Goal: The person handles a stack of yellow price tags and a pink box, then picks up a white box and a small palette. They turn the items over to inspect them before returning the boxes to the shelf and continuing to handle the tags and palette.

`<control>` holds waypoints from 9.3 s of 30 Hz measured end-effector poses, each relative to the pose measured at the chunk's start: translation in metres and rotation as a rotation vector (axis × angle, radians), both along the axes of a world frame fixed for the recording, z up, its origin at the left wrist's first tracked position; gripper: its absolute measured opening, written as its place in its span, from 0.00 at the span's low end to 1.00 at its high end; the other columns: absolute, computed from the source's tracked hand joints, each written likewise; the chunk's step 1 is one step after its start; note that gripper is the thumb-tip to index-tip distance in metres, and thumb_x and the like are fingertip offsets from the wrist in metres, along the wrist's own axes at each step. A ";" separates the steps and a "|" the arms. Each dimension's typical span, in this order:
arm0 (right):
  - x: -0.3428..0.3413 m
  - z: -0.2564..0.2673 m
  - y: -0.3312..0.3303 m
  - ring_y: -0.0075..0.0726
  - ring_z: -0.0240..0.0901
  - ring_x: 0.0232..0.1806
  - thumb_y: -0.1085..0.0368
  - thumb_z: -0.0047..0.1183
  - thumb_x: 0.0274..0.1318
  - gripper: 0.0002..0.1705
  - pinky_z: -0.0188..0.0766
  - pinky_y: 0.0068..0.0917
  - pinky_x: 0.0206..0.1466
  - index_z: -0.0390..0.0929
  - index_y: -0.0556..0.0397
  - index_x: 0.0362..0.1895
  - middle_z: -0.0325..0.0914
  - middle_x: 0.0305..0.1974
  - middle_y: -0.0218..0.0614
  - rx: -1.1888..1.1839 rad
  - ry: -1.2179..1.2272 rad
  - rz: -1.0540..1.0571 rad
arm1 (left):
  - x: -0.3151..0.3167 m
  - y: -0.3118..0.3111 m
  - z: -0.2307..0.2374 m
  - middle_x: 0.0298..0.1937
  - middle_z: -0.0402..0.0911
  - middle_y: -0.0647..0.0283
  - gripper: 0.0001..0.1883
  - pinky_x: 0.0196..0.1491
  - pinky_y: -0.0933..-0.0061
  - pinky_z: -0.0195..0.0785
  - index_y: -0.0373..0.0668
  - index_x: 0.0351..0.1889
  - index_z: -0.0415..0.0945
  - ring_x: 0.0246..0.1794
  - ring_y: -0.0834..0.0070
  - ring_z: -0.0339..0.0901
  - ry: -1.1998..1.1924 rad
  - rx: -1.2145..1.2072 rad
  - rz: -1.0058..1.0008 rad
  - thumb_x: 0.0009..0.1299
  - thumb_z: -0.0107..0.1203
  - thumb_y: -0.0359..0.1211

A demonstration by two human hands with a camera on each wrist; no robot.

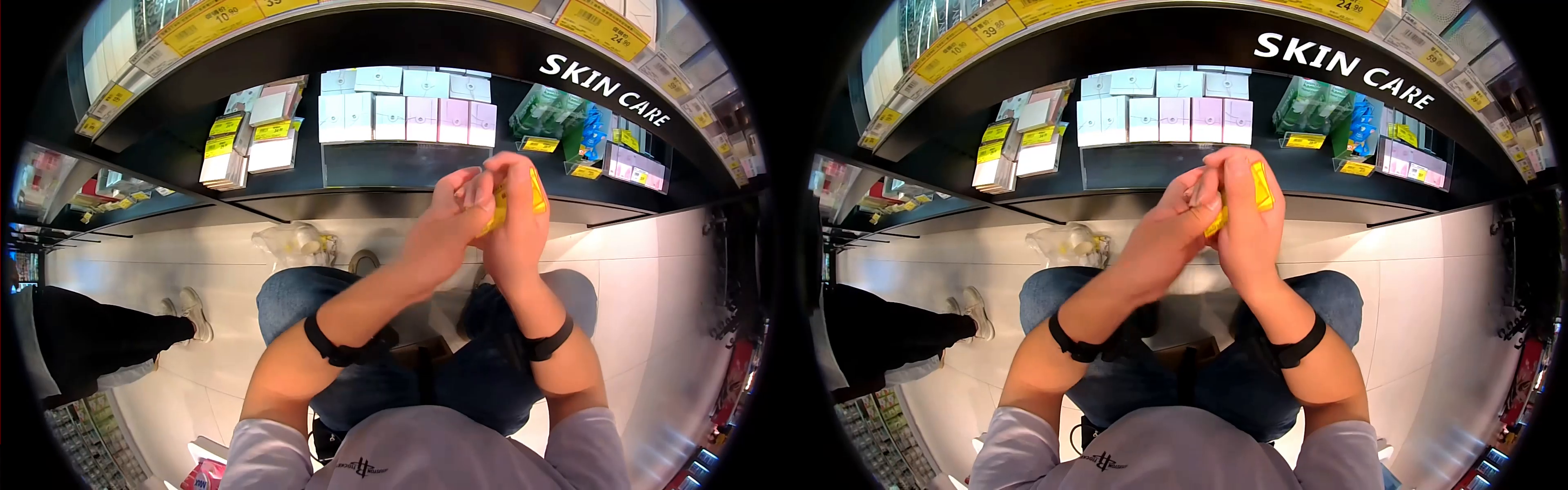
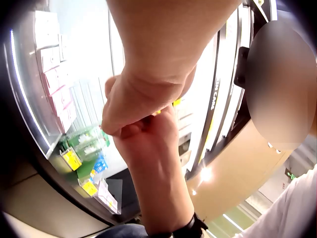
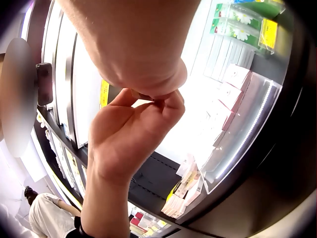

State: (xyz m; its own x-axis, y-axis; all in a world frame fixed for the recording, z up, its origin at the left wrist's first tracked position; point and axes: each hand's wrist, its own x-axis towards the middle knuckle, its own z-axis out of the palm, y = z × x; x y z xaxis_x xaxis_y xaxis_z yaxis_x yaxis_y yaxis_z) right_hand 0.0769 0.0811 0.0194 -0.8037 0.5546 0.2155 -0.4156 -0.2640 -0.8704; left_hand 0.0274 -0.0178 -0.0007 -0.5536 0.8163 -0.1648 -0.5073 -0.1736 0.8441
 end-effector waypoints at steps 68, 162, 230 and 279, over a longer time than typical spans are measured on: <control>-0.049 0.012 -0.071 0.20 0.74 0.33 0.49 0.61 0.58 0.29 0.65 0.16 0.28 0.72 0.56 0.55 0.81 0.44 0.40 -0.343 -0.323 1.016 | -0.036 -0.161 0.063 0.60 0.73 0.64 0.49 0.53 0.70 0.67 0.43 0.65 0.69 0.57 0.72 0.70 1.180 -0.418 0.504 0.40 0.78 0.38; -0.056 -0.001 -0.037 0.26 0.70 0.35 0.77 0.70 0.38 0.30 0.68 0.19 0.40 0.61 0.43 0.36 0.77 0.44 0.42 -0.054 0.059 0.994 | -0.051 -0.150 0.080 0.38 0.81 0.47 0.43 0.35 0.66 0.81 0.35 0.52 0.72 0.30 0.63 0.83 -0.108 -0.569 -0.573 0.68 0.37 0.69; -0.013 0.009 -0.016 0.15 0.65 0.31 0.65 0.55 0.64 0.12 0.60 0.14 0.33 0.75 0.58 0.47 0.78 0.36 0.28 -0.022 0.027 0.478 | 0.001 -0.107 0.061 0.35 0.84 0.53 0.10 0.31 0.76 0.77 0.30 0.39 0.78 0.28 0.74 0.83 0.309 -0.079 0.375 0.70 0.58 0.30; -0.021 0.002 -0.015 0.18 0.60 0.25 0.62 0.53 0.66 0.13 0.57 0.18 0.30 0.79 0.62 0.43 0.77 0.33 0.30 -0.141 -0.094 0.450 | 0.001 -0.105 0.044 0.29 0.83 0.53 0.05 0.34 0.71 0.80 0.30 0.37 0.79 0.28 0.69 0.83 0.547 -0.112 0.643 0.67 0.60 0.24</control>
